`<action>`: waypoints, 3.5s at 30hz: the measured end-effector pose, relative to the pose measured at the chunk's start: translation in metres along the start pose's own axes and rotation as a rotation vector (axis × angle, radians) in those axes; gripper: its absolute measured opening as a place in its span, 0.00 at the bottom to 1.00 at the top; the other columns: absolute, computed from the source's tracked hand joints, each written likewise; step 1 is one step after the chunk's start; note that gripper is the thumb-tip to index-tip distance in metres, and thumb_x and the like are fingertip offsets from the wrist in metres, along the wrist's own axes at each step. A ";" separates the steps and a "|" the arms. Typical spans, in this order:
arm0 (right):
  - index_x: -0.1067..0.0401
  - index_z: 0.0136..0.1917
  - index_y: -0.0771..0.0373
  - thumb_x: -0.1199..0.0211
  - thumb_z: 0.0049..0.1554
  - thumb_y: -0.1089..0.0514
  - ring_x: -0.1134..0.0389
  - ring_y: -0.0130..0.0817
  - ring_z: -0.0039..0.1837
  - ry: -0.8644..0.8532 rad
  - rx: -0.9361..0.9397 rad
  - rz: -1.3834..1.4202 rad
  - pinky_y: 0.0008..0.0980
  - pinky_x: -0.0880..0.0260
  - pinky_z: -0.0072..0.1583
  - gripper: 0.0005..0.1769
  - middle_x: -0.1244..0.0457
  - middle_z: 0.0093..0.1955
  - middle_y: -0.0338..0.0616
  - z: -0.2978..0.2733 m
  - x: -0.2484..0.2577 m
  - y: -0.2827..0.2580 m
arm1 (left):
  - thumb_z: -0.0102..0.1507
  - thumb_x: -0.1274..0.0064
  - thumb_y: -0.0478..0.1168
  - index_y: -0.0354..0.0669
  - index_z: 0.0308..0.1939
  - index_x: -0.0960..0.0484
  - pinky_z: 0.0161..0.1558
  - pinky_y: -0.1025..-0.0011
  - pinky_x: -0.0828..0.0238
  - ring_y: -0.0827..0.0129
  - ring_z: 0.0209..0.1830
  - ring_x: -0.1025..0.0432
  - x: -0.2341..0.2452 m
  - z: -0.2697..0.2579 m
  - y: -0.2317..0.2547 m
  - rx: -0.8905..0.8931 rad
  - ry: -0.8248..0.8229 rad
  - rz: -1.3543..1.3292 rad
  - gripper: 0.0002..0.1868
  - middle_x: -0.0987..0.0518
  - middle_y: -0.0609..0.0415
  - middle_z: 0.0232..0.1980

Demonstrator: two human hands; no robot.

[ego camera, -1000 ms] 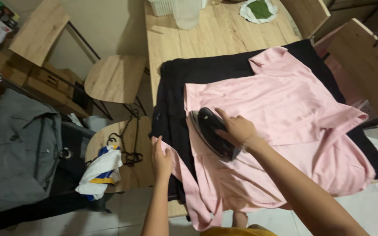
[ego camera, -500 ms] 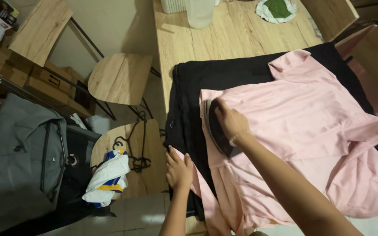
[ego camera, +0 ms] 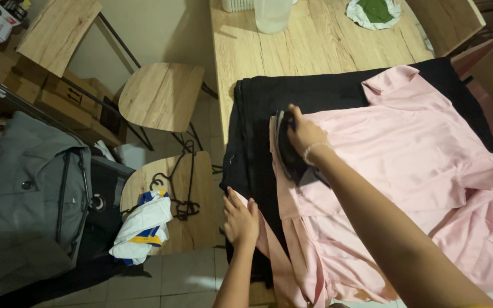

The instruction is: The person irons a pink shirt laid on a black cloth on a wooden table. They smooth the fabric, flip the shirt to adjust the collar, and continue ironing the front and sleeves with a handheld iron.

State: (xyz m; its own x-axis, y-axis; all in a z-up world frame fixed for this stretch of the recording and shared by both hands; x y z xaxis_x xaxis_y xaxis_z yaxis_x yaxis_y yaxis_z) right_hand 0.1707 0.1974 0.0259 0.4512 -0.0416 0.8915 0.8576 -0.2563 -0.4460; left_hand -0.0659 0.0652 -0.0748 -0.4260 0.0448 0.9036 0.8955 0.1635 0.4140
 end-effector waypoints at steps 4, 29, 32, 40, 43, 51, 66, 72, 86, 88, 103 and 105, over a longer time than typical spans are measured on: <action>0.44 0.74 0.48 0.41 0.58 0.50 0.29 0.63 0.52 -0.012 0.079 0.042 0.57 0.31 0.54 0.32 0.31 0.48 0.63 -0.054 -0.007 0.017 | 0.66 0.56 0.56 0.39 0.78 0.51 0.56 0.55 0.27 0.45 0.69 0.35 0.003 -0.001 0.002 0.006 0.019 -0.018 0.42 0.39 0.34 0.74; 0.45 0.74 0.52 0.46 0.61 0.49 0.31 0.67 0.53 0.100 0.044 0.046 0.60 0.33 0.54 0.29 0.32 0.50 0.66 0.007 0.003 -0.006 | 0.66 0.55 0.57 0.38 0.77 0.48 0.55 0.58 0.26 0.47 0.67 0.33 -0.006 -0.001 0.000 -0.012 0.070 0.005 0.42 0.37 0.37 0.74; 0.45 0.75 0.52 0.47 0.62 0.50 0.31 0.68 0.53 0.092 0.026 0.066 0.60 0.33 0.55 0.29 0.32 0.50 0.68 0.028 0.003 -0.005 | 0.66 0.54 0.56 0.37 0.77 0.49 0.55 0.57 0.27 0.44 0.66 0.34 -0.008 0.000 0.001 -0.013 0.041 -0.014 0.43 0.39 0.35 0.74; 0.47 0.74 0.54 0.47 0.61 0.50 0.31 0.70 0.53 0.064 0.038 0.068 0.60 0.34 0.56 0.30 0.33 0.49 0.71 0.032 -0.003 0.003 | 0.66 0.55 0.56 0.36 0.77 0.50 0.57 0.58 0.27 0.45 0.67 0.33 -0.001 0.000 0.003 -0.011 0.034 -0.015 0.43 0.39 0.34 0.75; 0.48 0.75 0.56 0.47 0.62 0.49 0.32 0.70 0.53 0.043 0.054 0.064 0.60 0.34 0.56 0.30 0.33 0.49 0.72 0.007 -0.009 0.012 | 0.66 0.55 0.56 0.36 0.77 0.50 0.56 0.57 0.27 0.44 0.66 0.33 -0.002 -0.002 0.000 -0.016 0.034 -0.012 0.43 0.39 0.33 0.75; 0.46 0.74 0.53 0.41 0.57 0.53 0.30 0.65 0.49 -0.053 0.148 0.074 0.55 0.30 0.52 0.33 0.31 0.44 0.66 -0.138 0.007 0.015 | 0.66 0.55 0.57 0.37 0.77 0.49 0.55 0.56 0.26 0.45 0.67 0.33 -0.005 0.000 0.000 -0.031 0.088 -0.016 0.43 0.38 0.34 0.74; 0.45 0.74 0.51 0.47 0.62 0.48 0.29 0.65 0.49 -0.005 0.019 -0.008 0.57 0.30 0.52 0.29 0.32 0.48 0.66 -0.103 0.009 -0.003 | 0.66 0.56 0.56 0.38 0.77 0.48 0.55 0.59 0.26 0.46 0.68 0.34 -0.006 -0.001 -0.001 -0.035 0.083 0.009 0.41 0.38 0.35 0.74; 0.46 0.76 0.52 0.49 0.62 0.48 0.30 0.68 0.51 0.057 -0.016 0.017 0.59 0.32 0.54 0.30 0.32 0.48 0.69 -0.033 0.007 -0.008 | 0.66 0.55 0.55 0.37 0.76 0.47 0.56 0.59 0.27 0.46 0.67 0.34 -0.003 -0.001 0.000 -0.028 0.076 0.001 0.41 0.38 0.35 0.74; 0.48 0.74 0.54 0.44 0.61 0.49 0.31 0.69 0.54 0.041 -0.017 0.031 0.58 0.33 0.57 0.31 0.32 0.51 0.70 0.025 0.006 0.006 | 0.65 0.53 0.55 0.36 0.77 0.48 0.55 0.58 0.27 0.44 0.66 0.33 0.002 0.000 0.004 -0.026 0.046 -0.038 0.43 0.38 0.33 0.74; 0.48 0.74 0.53 0.43 0.61 0.49 0.32 0.70 0.55 0.034 -0.005 0.031 0.58 0.33 0.57 0.31 0.33 0.51 0.70 0.010 0.004 0.009 | 0.65 0.53 0.55 0.36 0.77 0.48 0.55 0.58 0.27 0.44 0.66 0.33 0.003 0.000 0.004 -0.032 0.054 -0.029 0.43 0.38 0.33 0.74; 0.47 0.75 0.49 0.43 0.59 0.48 0.29 0.62 0.49 -0.014 -0.045 -0.021 0.54 0.30 0.51 0.33 0.31 0.47 0.63 -0.200 0.033 0.009 | 0.66 0.54 0.48 0.52 0.76 0.38 0.72 0.46 0.58 0.49 0.80 0.52 0.005 -0.014 0.008 -0.566 0.179 -0.133 0.33 0.48 0.50 0.82; 0.48 0.75 0.47 0.43 0.59 0.48 0.28 0.62 0.48 -0.038 -0.126 -0.058 0.55 0.30 0.51 0.33 0.30 0.46 0.62 -0.208 0.034 0.013 | 0.66 0.54 0.45 0.65 0.75 0.35 0.71 0.44 0.60 0.52 0.80 0.52 0.005 -0.014 0.014 -0.755 0.077 -0.035 0.30 0.46 0.57 0.82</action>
State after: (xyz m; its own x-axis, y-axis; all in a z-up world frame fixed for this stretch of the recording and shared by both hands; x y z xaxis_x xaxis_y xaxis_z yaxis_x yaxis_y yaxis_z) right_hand 0.1461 -0.0082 0.0668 0.4128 0.0131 0.9107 0.8457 -0.3769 -0.3779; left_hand -0.0541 0.0536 -0.0627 -0.4700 -0.0215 0.8824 0.7387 -0.5567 0.3799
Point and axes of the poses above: each hand's wrist, its own z-axis towards the middle knuckle, its own x-axis out of the back of the hand, y = z × x, the point moved 2 cm from there along z, towards the middle knuckle
